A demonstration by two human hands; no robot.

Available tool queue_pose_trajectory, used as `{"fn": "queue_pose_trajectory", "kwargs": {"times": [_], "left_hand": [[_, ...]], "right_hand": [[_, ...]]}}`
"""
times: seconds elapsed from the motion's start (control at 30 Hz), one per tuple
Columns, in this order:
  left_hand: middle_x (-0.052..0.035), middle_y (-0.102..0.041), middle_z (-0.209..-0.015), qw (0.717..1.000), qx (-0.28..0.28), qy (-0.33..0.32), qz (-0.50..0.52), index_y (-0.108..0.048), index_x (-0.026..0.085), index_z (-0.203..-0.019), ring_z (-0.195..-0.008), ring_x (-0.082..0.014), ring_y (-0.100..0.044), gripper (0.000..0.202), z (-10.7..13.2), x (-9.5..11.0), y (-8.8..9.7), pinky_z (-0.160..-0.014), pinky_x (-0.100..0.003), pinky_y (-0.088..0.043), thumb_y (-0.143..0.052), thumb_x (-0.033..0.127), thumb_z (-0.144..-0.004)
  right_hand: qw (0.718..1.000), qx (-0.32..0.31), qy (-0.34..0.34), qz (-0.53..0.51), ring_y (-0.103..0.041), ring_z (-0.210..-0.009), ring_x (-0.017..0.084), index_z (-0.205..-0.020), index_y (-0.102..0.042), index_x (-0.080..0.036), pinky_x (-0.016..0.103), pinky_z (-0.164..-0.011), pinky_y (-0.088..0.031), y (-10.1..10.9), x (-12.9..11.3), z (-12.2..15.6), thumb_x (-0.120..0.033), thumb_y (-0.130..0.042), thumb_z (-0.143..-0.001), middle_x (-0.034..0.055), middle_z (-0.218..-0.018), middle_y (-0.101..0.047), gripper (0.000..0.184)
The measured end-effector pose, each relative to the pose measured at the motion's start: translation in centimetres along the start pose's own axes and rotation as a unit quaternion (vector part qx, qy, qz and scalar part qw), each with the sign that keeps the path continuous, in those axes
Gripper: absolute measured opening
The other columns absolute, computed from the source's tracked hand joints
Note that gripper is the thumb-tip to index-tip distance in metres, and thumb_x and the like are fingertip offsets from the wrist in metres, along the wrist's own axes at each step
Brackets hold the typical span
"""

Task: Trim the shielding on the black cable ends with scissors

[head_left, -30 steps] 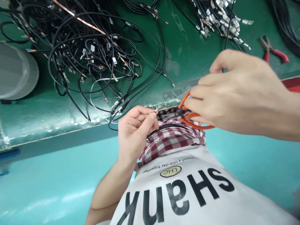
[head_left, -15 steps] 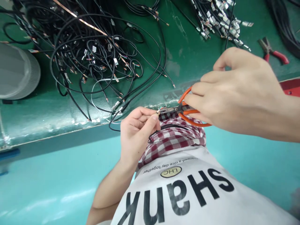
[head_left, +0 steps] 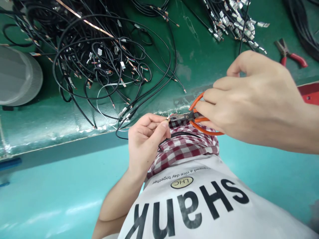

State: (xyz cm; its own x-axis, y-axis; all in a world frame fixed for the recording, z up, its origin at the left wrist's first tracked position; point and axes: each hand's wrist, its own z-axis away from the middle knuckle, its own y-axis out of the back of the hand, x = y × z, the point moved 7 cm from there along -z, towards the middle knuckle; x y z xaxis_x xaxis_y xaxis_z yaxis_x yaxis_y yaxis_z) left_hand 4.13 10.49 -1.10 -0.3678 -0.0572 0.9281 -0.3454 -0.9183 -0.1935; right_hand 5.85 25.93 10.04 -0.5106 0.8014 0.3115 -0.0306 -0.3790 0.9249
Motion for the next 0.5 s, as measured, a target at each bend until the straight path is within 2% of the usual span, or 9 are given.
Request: {"fn": "queue_pose_trajectory", "kwargs": {"times": [0.33, 0.43, 0.5], "left_hand": [[0.0011, -0.058, -0.058, 1.0, -0.001, 0.0, -0.007, -0.063, 0.014, -0.089, -0.053, -0.0056, -0.054, 0.016, 0.01, -0.1, -0.04, -0.053, -0.017, -0.041, -0.07, 0.028, -0.086], [0.0008, -0.059, -0.058, 1.0, -0.004, -0.002, -0.012, -0.063, 0.013, -0.088, -0.053, -0.0053, -0.054, 0.015, 0.03, -0.12, -0.1, -0.052, -0.016, -0.039, -0.069, 0.027, -0.087], [0.0005, -0.06, -0.058, 1.0, -0.005, -0.003, -0.015, -0.064, 0.013, -0.089, -0.053, -0.0051, -0.054, 0.014, 0.05, -0.14, -0.14, -0.052, -0.016, -0.038, -0.069, 0.026, -0.087]], "right_hand": [[1.0, 0.008, -0.006, -0.018, -0.037, -0.053, 0.015, -0.06, -0.047, -0.018, 0.037, -0.068, -0.027, -0.44, 0.06, 0.32, 0.006, -0.039, -0.08, 0.0, -0.054, -0.044, 0.032], [1.0, 0.021, -0.001, -0.012, -0.038, -0.053, 0.015, -0.059, -0.045, -0.019, 0.038, -0.068, -0.029, -0.49, -0.11, 0.39, 0.007, -0.039, -0.075, 0.001, -0.053, -0.042, 0.031], [0.999, 0.036, 0.014, -0.005, -0.038, -0.052, 0.015, -0.057, -0.044, -0.019, 0.038, -0.067, -0.03, -0.41, -0.33, 0.4, 0.005, -0.039, -0.077, 0.0012, -0.051, -0.038, 0.032]]}}
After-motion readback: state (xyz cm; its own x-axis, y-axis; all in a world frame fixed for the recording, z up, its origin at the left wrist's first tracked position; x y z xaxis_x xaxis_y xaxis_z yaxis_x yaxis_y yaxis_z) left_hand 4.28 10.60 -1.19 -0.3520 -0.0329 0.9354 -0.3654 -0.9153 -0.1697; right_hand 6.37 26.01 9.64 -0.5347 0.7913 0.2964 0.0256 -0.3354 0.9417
